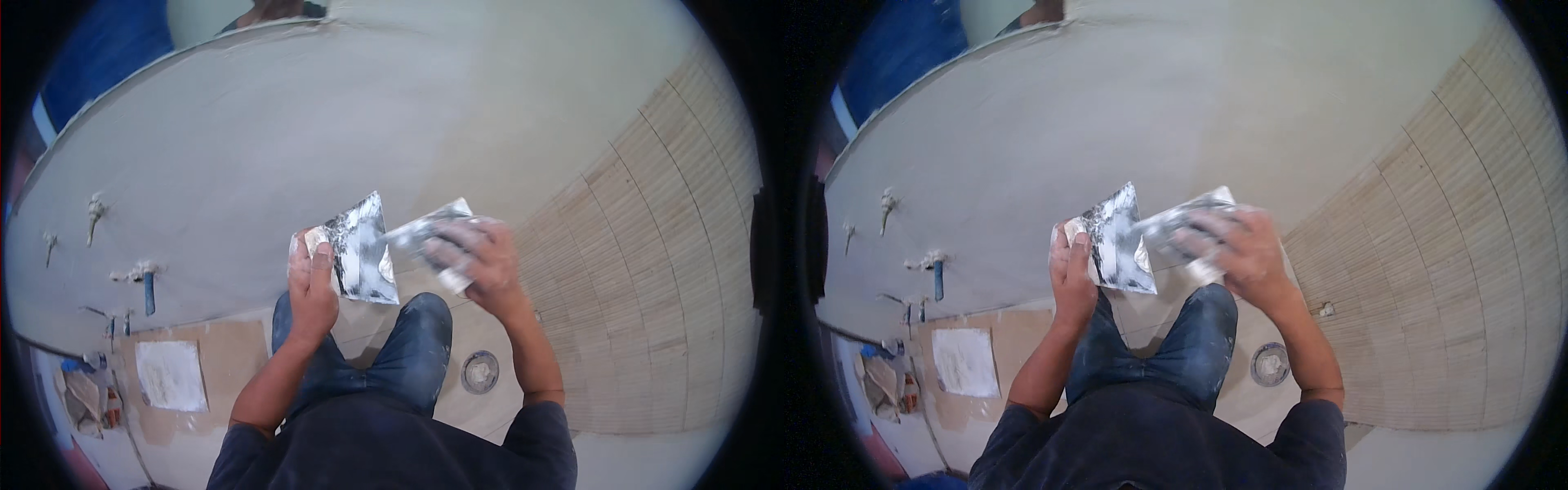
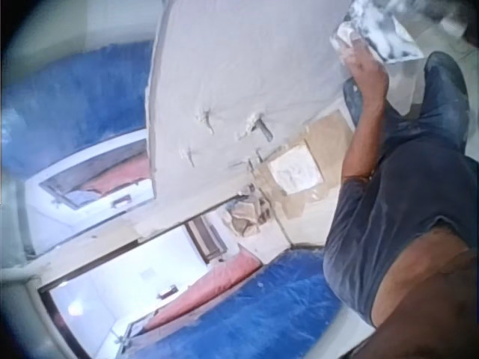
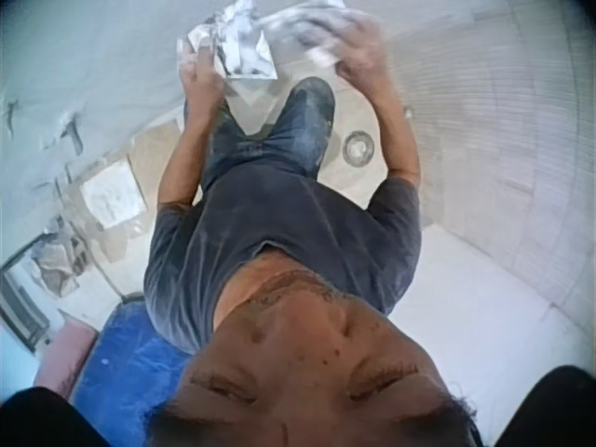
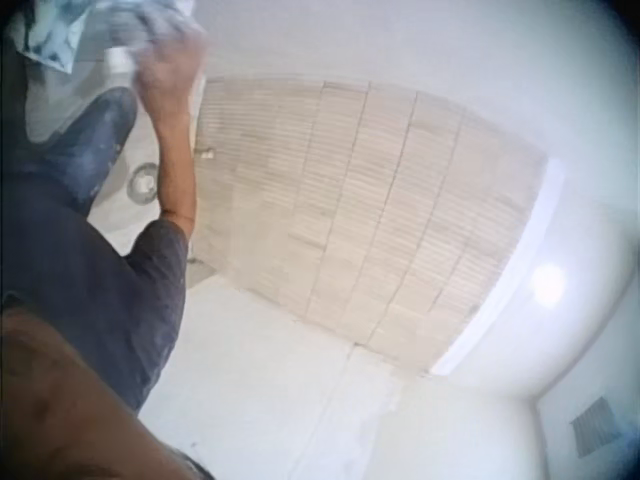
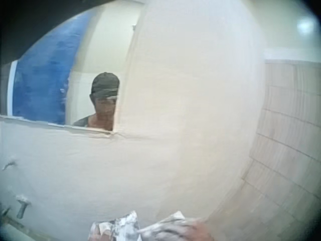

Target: The person scoops compound onto putty knives and applies it onto the wall and corner using a putty knife.

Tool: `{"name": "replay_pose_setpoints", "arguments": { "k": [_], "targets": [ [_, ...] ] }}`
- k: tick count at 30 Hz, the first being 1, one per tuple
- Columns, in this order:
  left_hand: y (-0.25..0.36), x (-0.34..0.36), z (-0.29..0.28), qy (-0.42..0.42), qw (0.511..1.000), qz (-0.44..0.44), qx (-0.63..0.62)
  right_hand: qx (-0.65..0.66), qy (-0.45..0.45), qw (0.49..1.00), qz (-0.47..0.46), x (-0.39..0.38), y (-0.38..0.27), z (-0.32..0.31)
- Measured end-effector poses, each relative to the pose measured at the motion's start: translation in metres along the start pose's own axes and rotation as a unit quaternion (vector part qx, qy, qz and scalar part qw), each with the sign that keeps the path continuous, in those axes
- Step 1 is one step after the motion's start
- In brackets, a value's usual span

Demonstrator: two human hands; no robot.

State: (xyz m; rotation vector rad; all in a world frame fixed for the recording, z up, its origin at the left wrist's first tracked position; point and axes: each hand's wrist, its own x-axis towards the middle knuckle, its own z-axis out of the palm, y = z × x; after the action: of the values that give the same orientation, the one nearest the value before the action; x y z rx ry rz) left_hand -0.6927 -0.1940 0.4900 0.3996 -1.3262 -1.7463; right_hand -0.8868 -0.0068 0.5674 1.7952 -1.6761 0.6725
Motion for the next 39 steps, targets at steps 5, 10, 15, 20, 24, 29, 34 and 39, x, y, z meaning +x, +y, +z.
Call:
{"name": "replay_pose_setpoints", "arguments": {
  "k": [5,10,15,20,24,29,34,39],
  "targets": [
    [-0.029,0.013,-0.029,0.07,0.691,0.383,0.608,-0.124,-0.074,0.985,-0.095,0.008,-0.031,0.004],
    [-0.008,0.031,-0.078,0.185,0.644,0.428,0.607,-0.098,-0.032,0.994,0.044,-0.021,0.055,-0.009],
    [-0.072,-0.007,-0.12,0.109,0.929,0.148,0.32,-0.081,0.319,0.816,0.476,-0.037,0.208,-0.069],
    [-0.165,-0.063,-0.19,0.088,0.902,-0.029,0.423,-0.039,0.435,0.801,0.409,-0.007,0.308,-0.106],
    [-0.19,-0.081,-0.221,0.104,0.983,-0.144,0.039,-0.115,0.392,0.767,0.494,0.025,0.333,-0.105],
    [-0.205,-0.095,-0.23,0.225,0.967,-0.122,0.012,-0.195,0.379,0.746,0.512,0.071,0.307,-0.068],
    [-0.215,-0.097,-0.235,0.149,0.982,-0.115,-0.022,-0.341,0.364,0.829,0.253,0.114,0.193,0.021],
    [-0.223,-0.101,-0.21,0.146,0.979,-0.139,0.018,-0.192,0.258,0.946,0.048,0.086,0.119,0.019]
  ]
}}
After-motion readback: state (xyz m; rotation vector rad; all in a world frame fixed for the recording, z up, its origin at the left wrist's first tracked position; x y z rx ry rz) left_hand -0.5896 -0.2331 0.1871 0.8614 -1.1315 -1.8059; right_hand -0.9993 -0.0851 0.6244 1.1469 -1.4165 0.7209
